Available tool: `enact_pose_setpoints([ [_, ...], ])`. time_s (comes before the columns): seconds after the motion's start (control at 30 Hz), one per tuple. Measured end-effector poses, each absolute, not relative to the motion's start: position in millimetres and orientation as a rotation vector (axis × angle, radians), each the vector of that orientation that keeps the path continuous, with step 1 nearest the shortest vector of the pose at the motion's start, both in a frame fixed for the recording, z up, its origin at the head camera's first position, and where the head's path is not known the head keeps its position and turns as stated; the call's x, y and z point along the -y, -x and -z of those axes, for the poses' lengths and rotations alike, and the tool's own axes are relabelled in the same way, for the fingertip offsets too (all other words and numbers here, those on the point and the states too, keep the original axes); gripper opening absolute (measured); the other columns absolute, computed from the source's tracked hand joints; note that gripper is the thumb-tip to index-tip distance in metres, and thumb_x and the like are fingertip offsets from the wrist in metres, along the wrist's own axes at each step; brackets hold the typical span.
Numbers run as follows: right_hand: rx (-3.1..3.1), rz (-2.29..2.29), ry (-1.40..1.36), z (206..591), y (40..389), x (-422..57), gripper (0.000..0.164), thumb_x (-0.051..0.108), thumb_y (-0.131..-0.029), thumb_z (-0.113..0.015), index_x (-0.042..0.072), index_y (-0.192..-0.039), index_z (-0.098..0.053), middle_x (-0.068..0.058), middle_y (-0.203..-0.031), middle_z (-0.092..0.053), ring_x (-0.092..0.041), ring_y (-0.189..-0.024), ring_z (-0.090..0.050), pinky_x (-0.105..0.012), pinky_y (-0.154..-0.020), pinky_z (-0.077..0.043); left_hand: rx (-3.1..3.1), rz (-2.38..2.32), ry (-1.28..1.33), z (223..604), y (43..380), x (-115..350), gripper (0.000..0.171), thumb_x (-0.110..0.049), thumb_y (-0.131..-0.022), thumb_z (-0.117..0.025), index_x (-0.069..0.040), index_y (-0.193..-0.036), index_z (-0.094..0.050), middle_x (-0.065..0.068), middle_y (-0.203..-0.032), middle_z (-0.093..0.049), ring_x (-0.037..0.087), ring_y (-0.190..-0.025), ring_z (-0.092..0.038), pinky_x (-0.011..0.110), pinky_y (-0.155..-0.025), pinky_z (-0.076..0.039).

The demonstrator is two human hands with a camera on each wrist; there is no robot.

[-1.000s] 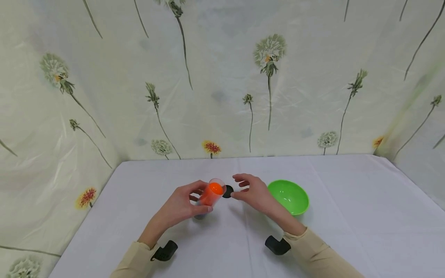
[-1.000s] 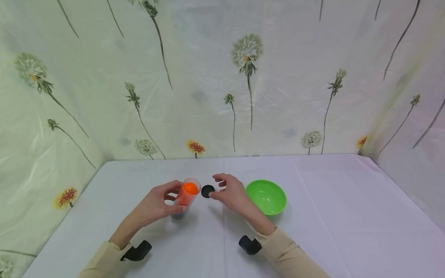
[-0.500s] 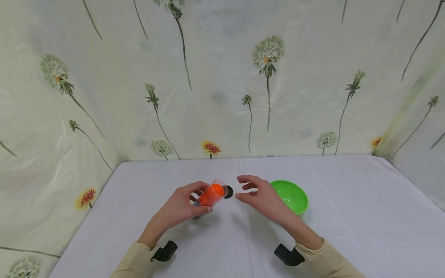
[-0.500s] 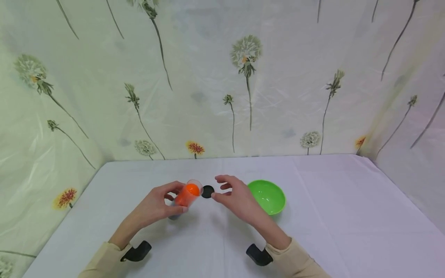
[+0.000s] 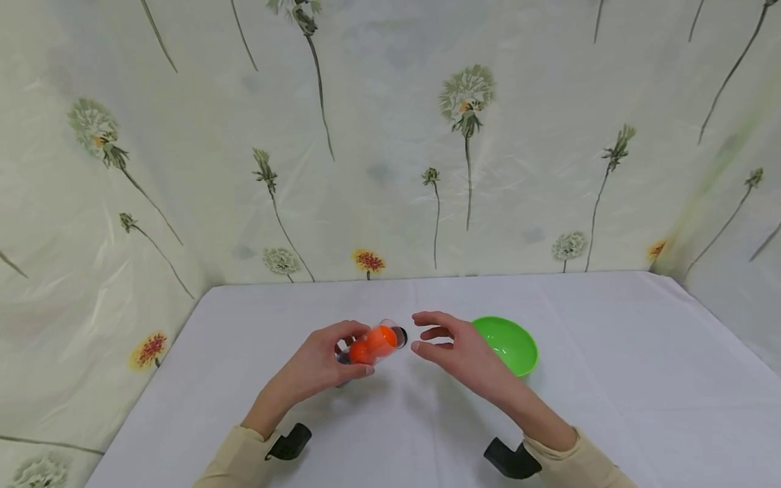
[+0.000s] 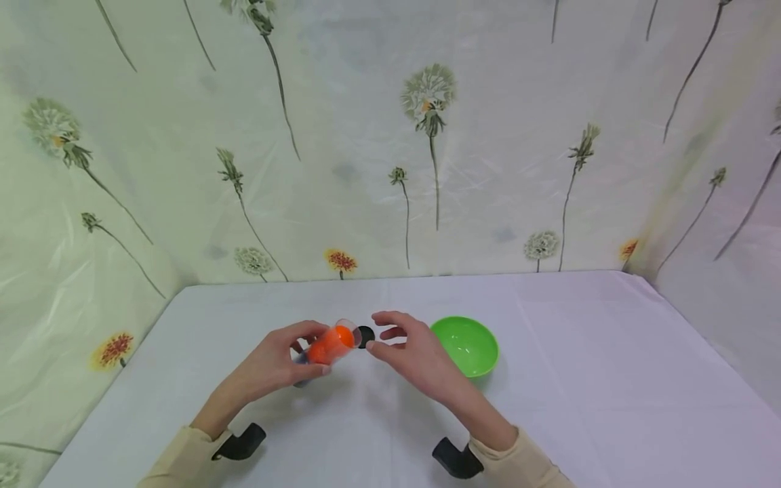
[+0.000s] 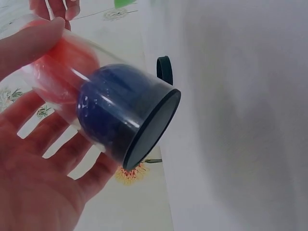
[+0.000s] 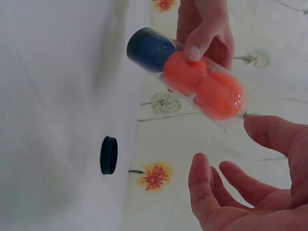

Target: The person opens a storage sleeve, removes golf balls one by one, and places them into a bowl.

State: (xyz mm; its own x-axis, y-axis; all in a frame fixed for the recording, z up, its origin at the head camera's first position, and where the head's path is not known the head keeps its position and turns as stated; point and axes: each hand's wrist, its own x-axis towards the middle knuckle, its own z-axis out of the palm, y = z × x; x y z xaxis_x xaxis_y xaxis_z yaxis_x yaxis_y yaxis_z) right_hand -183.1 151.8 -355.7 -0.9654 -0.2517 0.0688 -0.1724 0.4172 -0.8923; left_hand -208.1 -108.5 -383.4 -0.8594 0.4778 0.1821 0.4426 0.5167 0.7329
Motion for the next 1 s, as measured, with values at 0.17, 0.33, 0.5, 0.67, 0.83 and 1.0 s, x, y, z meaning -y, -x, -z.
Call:
enact_pose_setpoints([
  [0.17, -2.548, 1.631, 0.374, 355, 181, -151, 0.046, 0.029, -0.091, -0.071, 0.015, -0.134, -0.058, -0.001, -0.131, -0.059, -0.019, -0.112, -0.059, -0.037, -0.091, -0.051, -2.696, -1.274, -0.838, 382, 208, 108, 0.049, -0.026, -0.083, -0.08, -0.019, -0.127, -0.062, -0.013, -0.111, -0.06, 0.011, -0.098, -0.053, 0.035, -0.083, -0.049],
  [0.33, -2.491, 1.675, 0.377, 356, 179, -150, 0.047, 0.027, -0.091, -0.072, 0.016, -0.134, -0.058, -0.001, -0.131, -0.058, -0.021, -0.112, -0.059, -0.036, -0.088, -0.052, -2.707, -1.261, -0.86, 381, 208, 107, 0.046, -0.025, -0.083, -0.081, -0.02, -0.125, -0.063, -0.014, -0.106, -0.059, 0.01, -0.097, -0.052, 0.034, -0.081, -0.049],
  [0.5, -2.446, 1.712, 0.372, 360, 178, -150, 0.046, 0.023, -0.09, -0.072, 0.019, -0.134, -0.058, 0.0, -0.131, -0.058, -0.02, -0.111, -0.059, -0.036, -0.088, -0.052, -2.712, -1.245, -0.872, 379, 207, 106, 0.045, -0.023, -0.083, -0.081, -0.021, -0.124, -0.063, -0.014, -0.103, -0.058, 0.01, -0.096, -0.053, 0.033, -0.08, -0.05],
  [0.67, -2.424, 1.726, 0.4, 363, 178, -150, 0.047, 0.023, -0.09, -0.072, 0.016, -0.134, -0.058, -0.002, -0.131, -0.058, -0.021, -0.11, -0.06, -0.036, -0.087, -0.052, -2.717, -1.232, -0.916, 378, 208, 104, 0.044, -0.022, -0.082, -0.081, -0.02, -0.122, -0.064, -0.014, -0.103, -0.058, 0.01, -0.094, -0.053, 0.031, -0.079, -0.051],
  [0.83, -2.399, 1.737, 0.435, 365, 177, -150, 0.047, 0.025, -0.091, -0.072, 0.014, -0.134, -0.058, -0.003, -0.132, -0.058, -0.022, -0.109, -0.061, -0.035, -0.087, -0.052, -2.727, -1.2, -0.944, 375, 207, 101, 0.044, -0.019, -0.082, -0.081, -0.018, -0.123, -0.064, -0.013, -0.103, -0.058, 0.01, -0.094, -0.053, 0.032, -0.082, -0.05],
  [1.0, -2.398, 1.743, 0.465, 368, 176, -149, 0.046, 0.024, -0.091, -0.072, 0.014, -0.134, -0.058, -0.003, -0.132, -0.058, -0.021, -0.107, -0.062, -0.035, -0.087, -0.052, -2.762, -1.124, -0.976, 374, 208, 99, 0.044, -0.02, -0.083, -0.081, -0.018, -0.124, -0.064, -0.012, -0.104, -0.057, 0.01, -0.096, -0.052, 0.032, -0.083, -0.049],
])
